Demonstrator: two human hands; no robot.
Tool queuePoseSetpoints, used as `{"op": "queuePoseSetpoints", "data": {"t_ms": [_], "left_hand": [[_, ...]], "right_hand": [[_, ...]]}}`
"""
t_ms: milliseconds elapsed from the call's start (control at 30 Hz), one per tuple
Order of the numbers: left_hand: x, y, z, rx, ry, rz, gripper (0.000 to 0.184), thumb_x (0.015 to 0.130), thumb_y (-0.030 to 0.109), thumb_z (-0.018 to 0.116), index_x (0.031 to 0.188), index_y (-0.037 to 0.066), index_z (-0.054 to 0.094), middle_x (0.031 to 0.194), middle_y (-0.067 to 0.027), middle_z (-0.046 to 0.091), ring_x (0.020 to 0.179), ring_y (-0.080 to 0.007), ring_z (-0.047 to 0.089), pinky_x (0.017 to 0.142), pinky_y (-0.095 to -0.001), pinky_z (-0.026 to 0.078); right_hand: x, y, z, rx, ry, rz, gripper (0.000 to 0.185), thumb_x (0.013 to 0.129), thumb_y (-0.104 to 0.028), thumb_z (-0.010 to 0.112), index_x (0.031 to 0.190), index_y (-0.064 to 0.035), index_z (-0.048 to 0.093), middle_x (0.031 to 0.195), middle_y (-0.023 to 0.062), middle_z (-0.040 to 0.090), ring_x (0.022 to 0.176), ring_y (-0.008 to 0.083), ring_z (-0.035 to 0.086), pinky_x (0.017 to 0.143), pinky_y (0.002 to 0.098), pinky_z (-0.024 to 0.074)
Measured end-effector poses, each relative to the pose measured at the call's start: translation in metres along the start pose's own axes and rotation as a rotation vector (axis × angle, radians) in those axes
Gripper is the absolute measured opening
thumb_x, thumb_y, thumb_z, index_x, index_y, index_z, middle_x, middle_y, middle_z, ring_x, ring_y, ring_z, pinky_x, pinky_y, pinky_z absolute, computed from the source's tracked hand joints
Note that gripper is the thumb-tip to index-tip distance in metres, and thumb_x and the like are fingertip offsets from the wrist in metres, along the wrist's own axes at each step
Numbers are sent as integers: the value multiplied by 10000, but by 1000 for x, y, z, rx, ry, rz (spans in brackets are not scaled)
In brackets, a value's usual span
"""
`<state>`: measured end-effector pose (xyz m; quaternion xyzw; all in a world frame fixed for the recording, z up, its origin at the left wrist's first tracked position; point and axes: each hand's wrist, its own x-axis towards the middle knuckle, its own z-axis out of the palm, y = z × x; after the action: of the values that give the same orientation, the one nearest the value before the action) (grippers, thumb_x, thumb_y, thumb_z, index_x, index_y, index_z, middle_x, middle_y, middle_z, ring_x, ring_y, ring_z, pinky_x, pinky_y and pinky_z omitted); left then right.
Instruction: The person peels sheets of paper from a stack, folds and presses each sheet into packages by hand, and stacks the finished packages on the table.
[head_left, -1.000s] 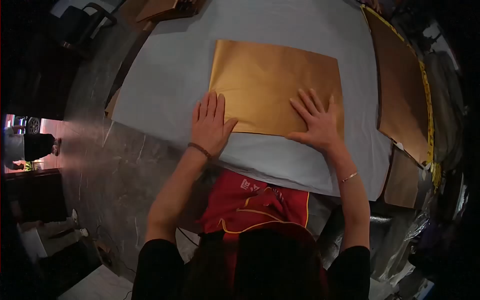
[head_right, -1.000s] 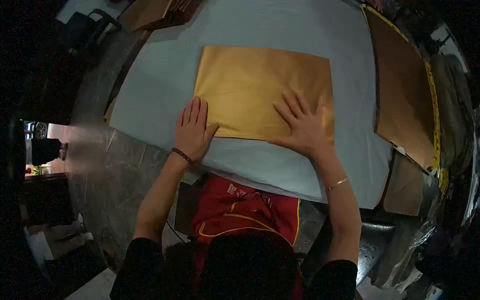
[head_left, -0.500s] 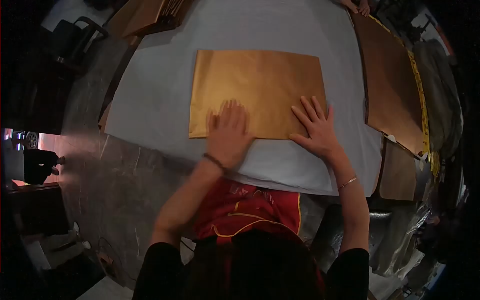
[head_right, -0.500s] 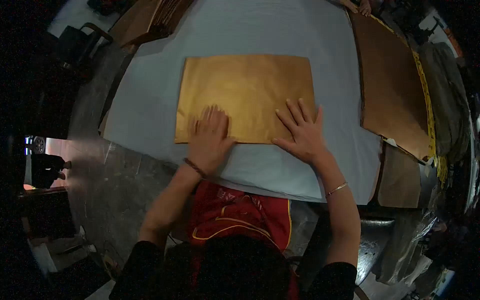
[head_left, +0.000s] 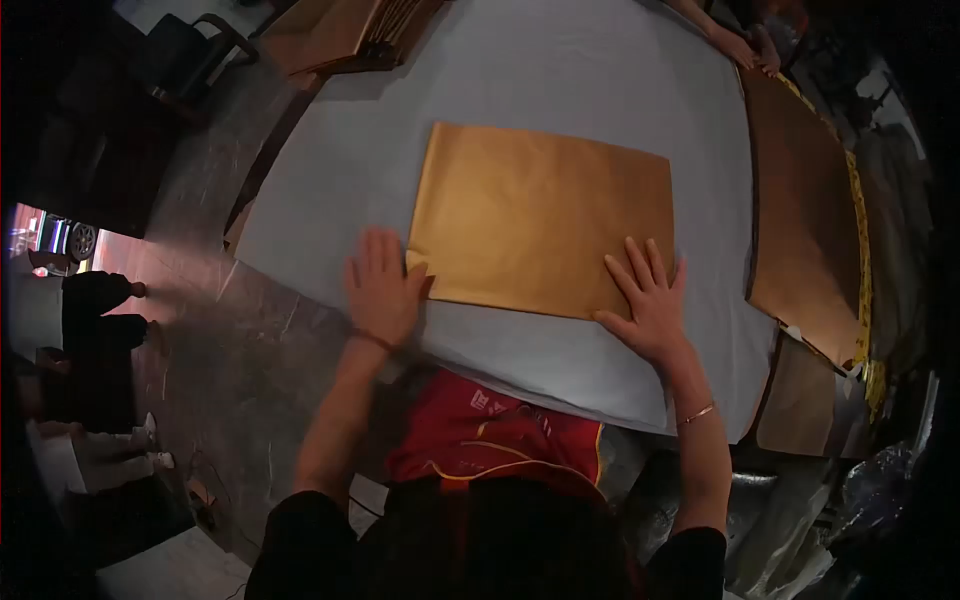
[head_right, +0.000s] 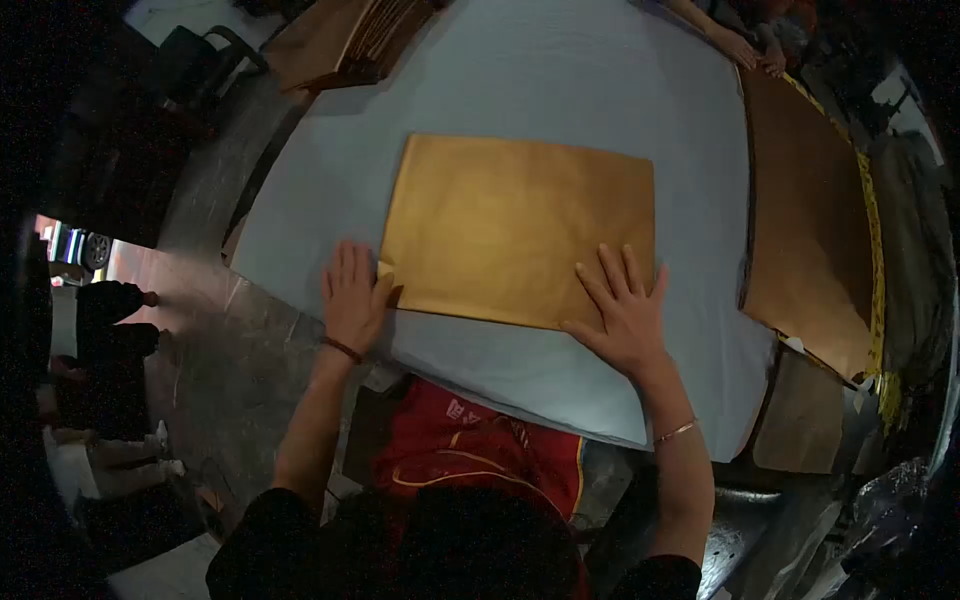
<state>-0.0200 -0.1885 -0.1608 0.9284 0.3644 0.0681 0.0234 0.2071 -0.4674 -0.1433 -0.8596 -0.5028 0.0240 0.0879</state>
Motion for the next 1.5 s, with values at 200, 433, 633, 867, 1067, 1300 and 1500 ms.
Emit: {"op": "queuePoseSetpoints", "data": {"t_ms": [200, 433, 633, 867, 1067, 1300, 1500], "left_hand": [[60, 152, 12, -295, -93, 756, 659, 948, 473, 378, 1413, 13, 301, 1476, -183, 282, 1382, -328, 227, 1124, -467, 163], [175, 33, 38, -12, -47, 248, 655, 963, 514, 257, 1468, 98, 225, 1529, -100, 204, 1416, -265, 151, 1142, -446, 105], [188, 10, 19, -7, -20, 96, 529, 928, 428, 396, 1348, 107, 387, 1364, -96, 385, 1255, -279, 339, 1053, -481, 258], [235, 29, 39, -493, -76, -82, 534, 778, 373, 663, 1190, 61, 528, 1156, -136, 534, 1066, -333, 504, 876, -415, 453], [239, 22, 23, -723, -302, -106, 592, 739, 353, 706, 1185, 4, 537, 1110, -167, 603, 982, -315, 589, 822, -412, 484], [232, 2, 30, -944, -267, -19, 468, 712, 275, 758, 1074, 7, 633, 1001, -119, 654, 939, -211, 608, 774, -364, 494], [207, 7, -5, -1099, -457, -174, 373, 797, 233, 709, 1083, 10, 621, 967, -48, 641, 859, -149, 597, 738, -301, 485]], "right_hand": [[0, 3, 3, -19, 9, -8, 725, 763, -612, 581, 1359, -215, 468, 1502, 89, 281, 1405, 319, 178, 1061, 658, 36], [2, 2, 1, -3, -27, -9, 742, 772, -640, 551, 1364, -203, 466, 1509, 89, 266, 1412, 311, 158, 1068, 648, 10], [1, 2, -2, -4, -13, 3, 725, 777, -632, 552, 1355, -201, 476, 1497, 97, 288, 1403, 318, 180, 1075, 637, 23], [-4, 7, 3, -48, 31, -19, 719, 804, -650, 502, 1389, -240, 417, 1501, 79, 274, 1401, 307, 196, 1075, 654, 22], [-4, 8, 8, -51, 59, -34, 723, 800, -655, 501, 1386, -240, 417, 1492, 84, 292, 1387, 303, 226, 1059, 669, 61], [-5, 9, 8, -29, 110, -50, 709, 789, -650, 526, 1350, -221, 466, 1469, 80, 332, 1365, 310, 268, 1054, 668, 84], [-4, 3, -3, 47, 19, 8, 759, 747, -556, 622, 1383, -187, 432, 1508, 109, 256, 1415, 309, 158, 1098, 607, 25]]}}
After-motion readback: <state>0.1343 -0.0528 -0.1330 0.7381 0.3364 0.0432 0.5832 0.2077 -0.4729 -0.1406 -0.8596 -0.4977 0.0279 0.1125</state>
